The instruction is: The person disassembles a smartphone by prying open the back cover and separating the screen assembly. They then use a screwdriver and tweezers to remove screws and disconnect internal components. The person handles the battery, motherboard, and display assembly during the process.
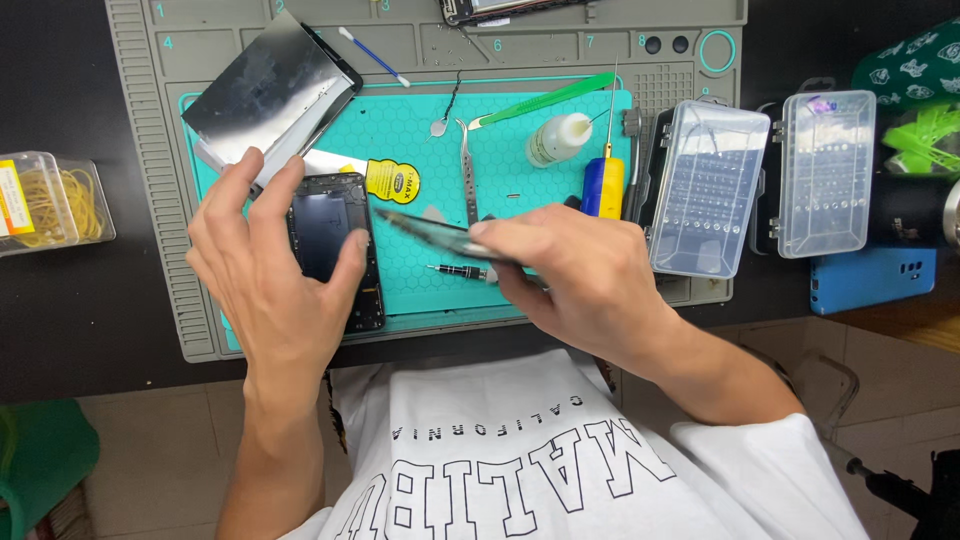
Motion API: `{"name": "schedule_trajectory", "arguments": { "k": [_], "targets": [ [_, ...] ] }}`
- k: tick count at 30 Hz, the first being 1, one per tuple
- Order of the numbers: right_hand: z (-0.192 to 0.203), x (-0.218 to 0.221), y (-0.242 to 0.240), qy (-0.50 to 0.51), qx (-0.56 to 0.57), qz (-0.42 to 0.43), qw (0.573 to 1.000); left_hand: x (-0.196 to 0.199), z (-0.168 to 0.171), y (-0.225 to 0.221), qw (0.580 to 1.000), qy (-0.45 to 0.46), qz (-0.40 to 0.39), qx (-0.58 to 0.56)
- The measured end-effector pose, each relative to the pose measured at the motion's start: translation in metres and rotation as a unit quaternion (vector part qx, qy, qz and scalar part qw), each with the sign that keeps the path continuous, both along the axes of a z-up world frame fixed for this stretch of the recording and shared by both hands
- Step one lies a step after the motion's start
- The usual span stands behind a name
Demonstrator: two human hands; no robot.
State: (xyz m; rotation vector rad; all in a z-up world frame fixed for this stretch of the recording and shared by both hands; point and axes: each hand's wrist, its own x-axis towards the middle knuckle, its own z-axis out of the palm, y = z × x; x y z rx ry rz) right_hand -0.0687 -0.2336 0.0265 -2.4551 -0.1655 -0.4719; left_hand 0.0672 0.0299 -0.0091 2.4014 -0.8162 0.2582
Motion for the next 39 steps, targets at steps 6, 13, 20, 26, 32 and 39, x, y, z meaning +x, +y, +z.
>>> {"name": "schedule_trajectory", "arguments": {
  "k": [6,13,20,26,32,39],
  "targets": [
    [0.016,0.01,-0.005,-0.098,-0.208,0.074,0.97,-0.025,0.016,-0.004,0.965,0.066,-0.188,-0.173],
    [0.001,-0.008,0.002,-0.093,-0.084,0.123,0.985,-0.035,0.006,-0.007,0.959,-0.01,-0.253,-0.126],
    [-0.035,-0.029,0.005,-0.165,-0.025,0.079,0.983,0.016,0.019,0.016,0.958,0.054,-0.265,-0.097],
    [-0.054,-0.025,0.002,-0.152,-0.026,0.071,0.985,0.084,0.012,0.013,0.956,-0.199,-0.098,0.192],
    [-0.059,-0.023,0.009,-0.174,-0.023,0.099,0.979,0.116,0.005,-0.002,0.973,-0.098,-0.058,0.199],
    [-0.061,-0.023,0.009,-0.166,-0.004,0.107,0.98,0.123,0.006,-0.01,0.957,-0.148,-0.042,0.248]
  ]
}}
